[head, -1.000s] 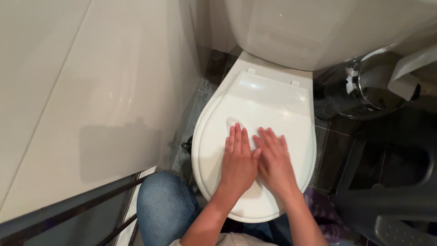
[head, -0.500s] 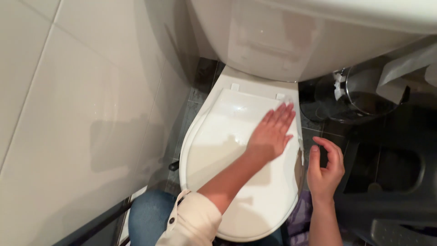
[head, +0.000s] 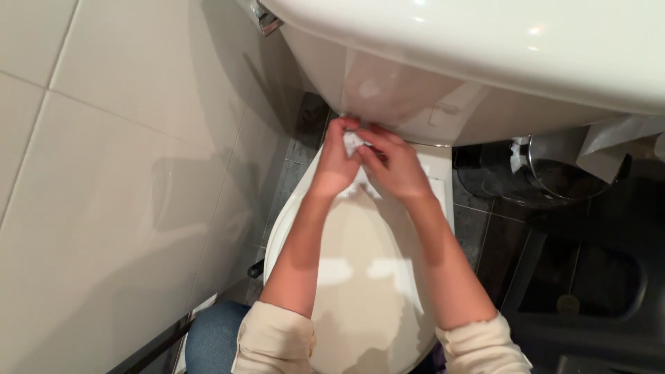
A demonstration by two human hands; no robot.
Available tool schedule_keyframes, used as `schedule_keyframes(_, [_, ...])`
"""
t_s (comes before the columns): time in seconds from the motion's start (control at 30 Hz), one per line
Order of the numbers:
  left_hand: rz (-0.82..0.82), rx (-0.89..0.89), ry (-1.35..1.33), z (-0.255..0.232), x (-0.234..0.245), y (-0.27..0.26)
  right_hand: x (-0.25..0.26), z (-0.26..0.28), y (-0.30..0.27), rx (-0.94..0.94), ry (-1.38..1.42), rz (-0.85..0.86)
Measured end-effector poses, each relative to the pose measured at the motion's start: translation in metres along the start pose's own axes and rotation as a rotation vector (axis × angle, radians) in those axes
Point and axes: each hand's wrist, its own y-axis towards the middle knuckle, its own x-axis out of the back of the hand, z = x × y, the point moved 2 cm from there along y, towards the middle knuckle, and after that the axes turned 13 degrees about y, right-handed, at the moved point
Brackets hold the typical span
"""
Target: Cleaning the toilet and sink area using disinfectant wipes and water.
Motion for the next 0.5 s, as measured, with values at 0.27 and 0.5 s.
schedule_keyframes(0.27, [-0.074, 0.268, 0.052, 0.029, 0.033, -0.004, -0.045, -0.027, 0.040, -0.136, -0.039, 0.082])
schedule_keyframes(0.5, [0.084, 0.350, 0.053, 0.041, 0.023, 0.012, -0.043, -0.032, 0.051, -0.087, -0.448, 0.236])
